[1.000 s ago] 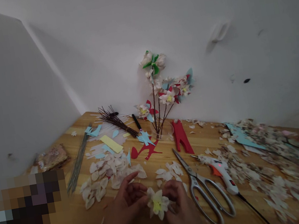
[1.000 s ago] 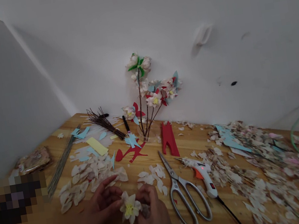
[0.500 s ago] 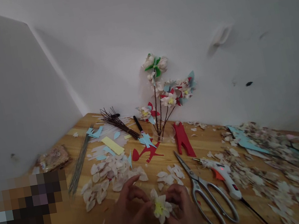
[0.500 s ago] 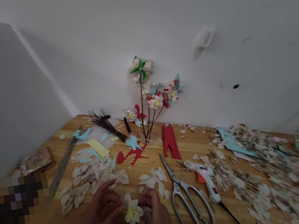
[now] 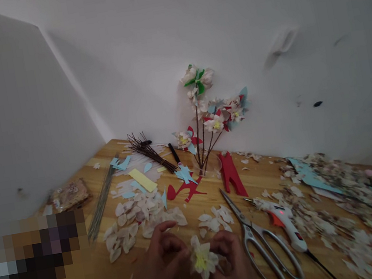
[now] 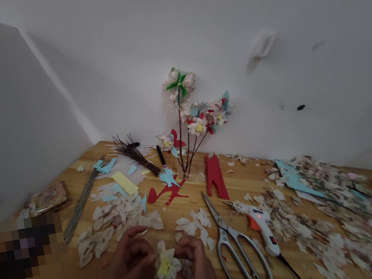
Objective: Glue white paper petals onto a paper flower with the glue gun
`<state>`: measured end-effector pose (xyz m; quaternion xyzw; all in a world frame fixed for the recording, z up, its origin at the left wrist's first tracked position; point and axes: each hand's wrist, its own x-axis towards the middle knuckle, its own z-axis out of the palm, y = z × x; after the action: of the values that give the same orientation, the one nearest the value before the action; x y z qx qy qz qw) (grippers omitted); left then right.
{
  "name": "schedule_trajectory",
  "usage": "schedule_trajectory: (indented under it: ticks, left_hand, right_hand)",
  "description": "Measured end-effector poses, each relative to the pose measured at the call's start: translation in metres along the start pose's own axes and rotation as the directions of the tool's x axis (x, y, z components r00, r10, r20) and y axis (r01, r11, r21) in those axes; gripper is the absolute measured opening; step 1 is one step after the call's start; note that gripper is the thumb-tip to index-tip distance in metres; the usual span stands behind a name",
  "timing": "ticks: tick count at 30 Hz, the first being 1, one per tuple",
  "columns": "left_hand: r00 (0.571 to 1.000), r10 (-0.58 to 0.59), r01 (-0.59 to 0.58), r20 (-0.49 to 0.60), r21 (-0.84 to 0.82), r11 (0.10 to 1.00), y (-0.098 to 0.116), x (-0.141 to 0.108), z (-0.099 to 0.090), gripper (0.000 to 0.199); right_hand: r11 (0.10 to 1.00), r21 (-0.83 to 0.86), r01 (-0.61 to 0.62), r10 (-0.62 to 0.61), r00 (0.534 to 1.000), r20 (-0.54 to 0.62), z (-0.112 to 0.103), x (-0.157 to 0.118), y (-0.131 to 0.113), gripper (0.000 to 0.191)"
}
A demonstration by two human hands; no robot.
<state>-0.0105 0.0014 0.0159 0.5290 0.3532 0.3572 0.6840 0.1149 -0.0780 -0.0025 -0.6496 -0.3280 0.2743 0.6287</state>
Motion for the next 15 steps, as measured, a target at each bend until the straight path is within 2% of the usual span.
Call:
schedule_trajectory:
  ticks: [8,15]
  left_hand:
    - [0.999,-0.046,0.046,-0.008,-0.061,0.997,-0.0030,0.0018,-0.0012,0.043]
    - [0.998,-0.054,0.053,-0.011,-0.044,0.998,-0.0022,0.0029,-0.0023,0.040]
  right_hand:
    - [1.000,-0.011,0.019,-0.019,1.000,0.019,-0.0011,0.0011,-0.0013,0.035]
    - [0.999,0.015,0.029,-0.030,0.999,0.012,0.0006,0.0026,-0.0005,0.037]
